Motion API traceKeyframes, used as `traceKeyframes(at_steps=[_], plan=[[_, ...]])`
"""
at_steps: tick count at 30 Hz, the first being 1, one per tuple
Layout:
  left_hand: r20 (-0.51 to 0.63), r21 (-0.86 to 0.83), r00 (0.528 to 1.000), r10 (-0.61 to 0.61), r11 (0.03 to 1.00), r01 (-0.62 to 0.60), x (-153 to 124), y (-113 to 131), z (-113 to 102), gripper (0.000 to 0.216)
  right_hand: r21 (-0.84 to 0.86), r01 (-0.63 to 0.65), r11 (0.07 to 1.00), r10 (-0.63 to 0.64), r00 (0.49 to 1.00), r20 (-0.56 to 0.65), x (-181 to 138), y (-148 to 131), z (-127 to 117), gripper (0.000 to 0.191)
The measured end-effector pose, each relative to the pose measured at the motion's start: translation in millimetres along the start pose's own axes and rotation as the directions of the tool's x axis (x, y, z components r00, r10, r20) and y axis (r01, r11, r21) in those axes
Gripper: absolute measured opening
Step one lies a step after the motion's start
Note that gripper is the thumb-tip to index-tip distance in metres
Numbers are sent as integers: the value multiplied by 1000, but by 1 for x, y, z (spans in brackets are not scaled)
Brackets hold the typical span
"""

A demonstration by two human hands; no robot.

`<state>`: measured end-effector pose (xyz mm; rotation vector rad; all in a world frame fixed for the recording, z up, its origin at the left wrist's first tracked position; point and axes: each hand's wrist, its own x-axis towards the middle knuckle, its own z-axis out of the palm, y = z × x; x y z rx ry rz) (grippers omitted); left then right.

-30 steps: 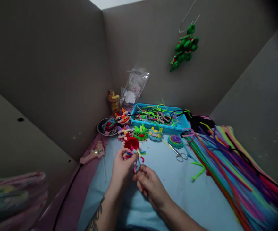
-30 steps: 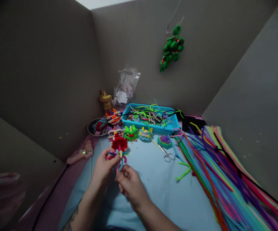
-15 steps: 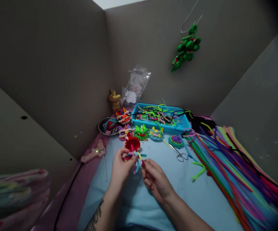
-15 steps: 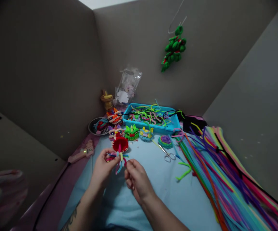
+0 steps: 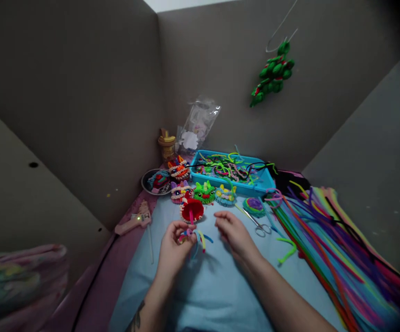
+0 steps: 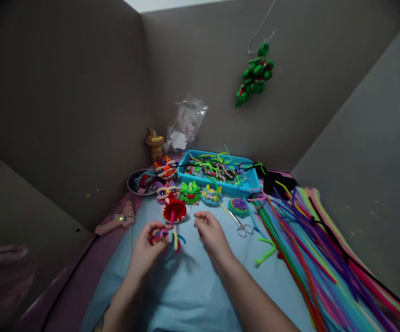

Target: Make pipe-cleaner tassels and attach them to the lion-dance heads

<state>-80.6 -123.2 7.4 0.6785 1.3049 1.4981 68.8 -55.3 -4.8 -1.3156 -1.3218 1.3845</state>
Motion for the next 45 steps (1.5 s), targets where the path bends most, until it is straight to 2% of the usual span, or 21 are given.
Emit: traceKeyframes(at_steps=[2,5,7,10,14,18,22,25,27,29,32,34,35,37,39,40,42,45], plan=[[-5,-7,1000,0,1000,0,-2,0,-1,40,-98,80,992,-78,997,27,30,-14,-2,26],[10,-20,1000,4,1000,-4,-3,-2,-3,38,-208,150,967,-126,984,126,72,-39,11,17],[27,-28,999,18,999,-18,-4,-5,-4,35,-279,162,947,-108,974,199,92,-52,24,18],[58,-39,998,31,999,-28,-4,-8,-6,31,-368,116,923,-7,959,285,110,-63,42,33],[131,-26,991,13,1000,-10,-5,-9,-7,25,-432,14,902,150,927,343,118,-60,51,49],[203,-4,979,10,1000,-9,-5,-11,-7,18,-391,-84,917,248,886,391,117,-52,51,55],[272,86,962,15,995,-40,-9,-14,-8,22,-282,-143,949,255,873,415,113,-48,48,53],[352,259,934,67,951,-166,-17,-14,-12,31,-179,-142,974,204,892,403,108,-57,36,40],[433,373,892,133,874,-312,-24,-14,-14,37,-104,-120,987,151,905,397,101,-70,23,30],[537,412,815,220,774,-480,-29,-12,-14,42,-35,-96,995,102,912,397,92,-87,7,29],[687,373,633,357,574,-729,-31,-11,-9,47,72,-46,996,13,914,406,73,-118,-18,33],[746,348,498,442,379,-858,-28,-10,-2,46,133,2,991,-56,912,406,60,-139,-32,32],[758,352,440,481,267,-897,-26,-11,2,44,144,23,989,-80,910,407,54,-148,-38,31],[760,384,354,545,63,-921,-21,-10,12,35,162,63,985,-125,904,410,44,-164,-48,30],[760,425,313,570,-71,-903,-17,-8,22,31,199,99,975,-173,898,404,37,-175,-55,28],[761,441,308,571,-108,-891,-15,-6,27,31,225,114,968,-197,896,398,35,-178,-57,27],[769,472,330,547,-138,-871,-15,-1,34,33,272,137,953,-238,892,385,33,-182,-60,26],[769,510,385,511,-126,-851,-16,5,38,37,313,193,930,-304,882,359,36,-187,-67,23]])
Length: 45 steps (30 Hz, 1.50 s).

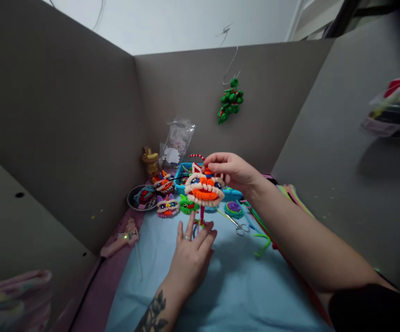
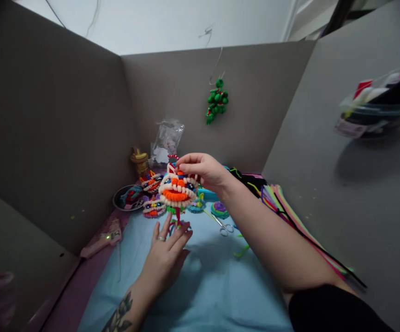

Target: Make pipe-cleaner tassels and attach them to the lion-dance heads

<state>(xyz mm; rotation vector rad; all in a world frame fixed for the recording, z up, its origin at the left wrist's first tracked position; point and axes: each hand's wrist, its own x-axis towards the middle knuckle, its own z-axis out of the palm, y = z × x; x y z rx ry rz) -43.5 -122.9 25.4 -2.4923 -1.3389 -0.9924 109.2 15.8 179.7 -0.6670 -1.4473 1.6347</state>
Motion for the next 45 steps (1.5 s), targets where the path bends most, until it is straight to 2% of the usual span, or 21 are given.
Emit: traceKeyframes(at_steps=[2,4,7,10,14,16,18,21,24,32,37,39,41,45], plan=[[-47,-35,998,-34,999,32,-1,-1,-2,34,-30,64,998,-64,998,-8,3,-5,-6,21],[-177,-136,978,-110,987,87,-3,-3,-2,25,-84,131,988,-132,991,-12,7,-11,-13,19],[-325,-381,882,-342,901,209,4,-11,-5,11,-146,204,968,-205,979,13,14,-22,-23,17],[-274,-562,787,-553,756,335,26,-20,-11,12,-156,248,956,-236,967,91,21,-33,-31,15],[-107,-706,759,-643,586,397,69,-33,-15,23,-155,302,941,-275,945,174,26,-46,-37,13],[-16,-760,776,-630,512,400,89,-39,-14,30,-155,316,936,-283,938,202,28,-50,-37,11],[61,-827,817,-573,430,362,107,-43,-12,38,-148,325,934,-287,930,231,28,-52,-37,11],[132,-907,893,-431,310,284,125,-45,-10,43,-134,337,932,-294,919,263,28,-50,-36,10],[178,-937,921,-348,225,266,133,-43,-10,43,-126,328,936,-286,920,269,27,-46,-36,10],[280,-897,864,-418,206,390,127,-44,-19,30,-135,304,943,-273,940,206,21,-34,-46,14],[439,-832,822,-363,182,524,123,-46,-35,28,-239,306,922,-239,933,270,16,-30,-49,11],[509,-809,803,-309,147,569,120,-48,-38,28,-253,301,920,-224,930,291,15,-28,-47,11],[540,-813,801,-259,86,576,117,-50,-40,29,-215,287,934,-230,939,256,14,-24,-43,12],[574,-817,792,-205,-84,571,109,-49,-36,31,-61,187,981,-184,982,50,18,-14,-35,13]])
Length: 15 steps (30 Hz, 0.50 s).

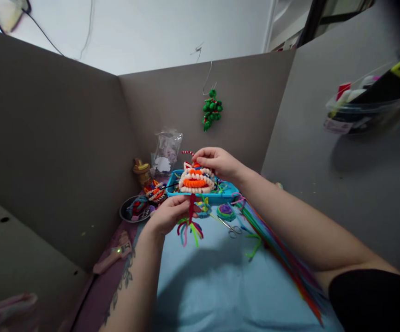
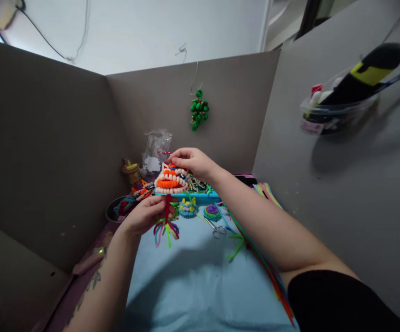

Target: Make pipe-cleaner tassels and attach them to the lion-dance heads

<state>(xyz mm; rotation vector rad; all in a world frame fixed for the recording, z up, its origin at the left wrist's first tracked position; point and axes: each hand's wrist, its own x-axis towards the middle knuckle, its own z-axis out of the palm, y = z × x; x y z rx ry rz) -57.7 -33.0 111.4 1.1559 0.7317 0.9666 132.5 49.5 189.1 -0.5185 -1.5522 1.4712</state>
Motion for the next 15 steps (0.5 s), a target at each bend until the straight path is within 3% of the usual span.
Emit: traceKeyframes(at_steps=[4,7,12,15], plan=[[26,-182,999,-33,983,38,-1,-6,7,33,153,-302,941,316,945,-80,4,12,2,3],[-27,-317,995,-95,945,82,-1,-7,14,21,199,-477,856,492,870,-33,6,26,2,15],[-129,-464,954,-271,867,184,1,-8,21,23,198,-569,798,583,812,-17,9,52,-1,18],[-167,-456,946,-279,872,177,0,-11,21,19,202,-575,793,592,805,-31,12,64,-3,14]])
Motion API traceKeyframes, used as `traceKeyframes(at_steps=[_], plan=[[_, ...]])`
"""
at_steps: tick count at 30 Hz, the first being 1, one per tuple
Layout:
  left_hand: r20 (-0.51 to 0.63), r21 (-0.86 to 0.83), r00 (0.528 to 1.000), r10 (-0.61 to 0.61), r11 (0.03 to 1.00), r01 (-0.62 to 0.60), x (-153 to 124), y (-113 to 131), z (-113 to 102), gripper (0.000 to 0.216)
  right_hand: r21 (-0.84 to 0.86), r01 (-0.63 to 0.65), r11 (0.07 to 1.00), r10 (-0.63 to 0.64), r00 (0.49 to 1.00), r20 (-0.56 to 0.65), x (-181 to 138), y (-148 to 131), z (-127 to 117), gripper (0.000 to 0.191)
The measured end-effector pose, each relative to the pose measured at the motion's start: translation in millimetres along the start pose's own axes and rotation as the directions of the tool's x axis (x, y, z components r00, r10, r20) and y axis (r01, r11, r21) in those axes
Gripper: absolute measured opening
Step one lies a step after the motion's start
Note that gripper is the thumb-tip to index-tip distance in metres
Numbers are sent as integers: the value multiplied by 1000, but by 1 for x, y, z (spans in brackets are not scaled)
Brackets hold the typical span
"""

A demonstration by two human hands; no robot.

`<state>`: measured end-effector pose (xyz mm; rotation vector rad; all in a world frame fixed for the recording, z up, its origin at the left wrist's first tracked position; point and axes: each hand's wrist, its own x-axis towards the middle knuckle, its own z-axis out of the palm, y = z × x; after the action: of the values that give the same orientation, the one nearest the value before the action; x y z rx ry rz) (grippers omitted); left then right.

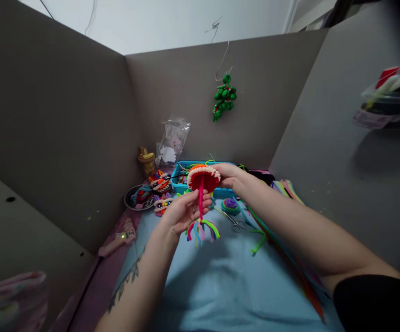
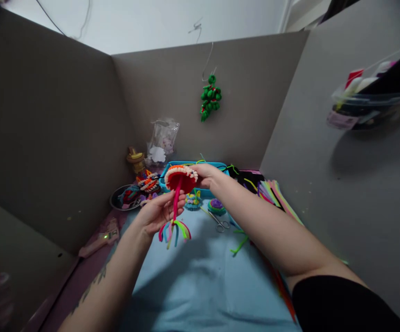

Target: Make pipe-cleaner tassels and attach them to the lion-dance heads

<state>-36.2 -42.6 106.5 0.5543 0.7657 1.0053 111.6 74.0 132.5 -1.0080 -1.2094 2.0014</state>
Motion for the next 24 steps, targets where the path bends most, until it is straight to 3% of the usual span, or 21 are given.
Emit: traceKeyframes(at_steps=[3,6,9,12,19,24], plan=[[-6,105,997,71,992,-70,-1,-2,-2,13,4,-3,1000,3,1000,-27,5,4,-4,13],[-63,289,984,167,947,-142,-2,-3,-6,29,7,4,1000,-4,999,-54,7,7,-7,15],[-114,502,943,312,837,-216,-3,-3,-11,36,10,27,1000,-26,997,-72,5,8,-8,16],[-87,614,915,394,745,-262,0,-5,-17,34,13,90,996,-89,993,-80,4,9,-8,13],[45,265,983,179,946,-185,3,-11,-24,24,-32,276,961,-277,958,-68,-10,5,3,13],[137,111,986,100,987,-116,10,-24,-28,18,-78,327,942,-329,944,-11,-26,1,15,21]])
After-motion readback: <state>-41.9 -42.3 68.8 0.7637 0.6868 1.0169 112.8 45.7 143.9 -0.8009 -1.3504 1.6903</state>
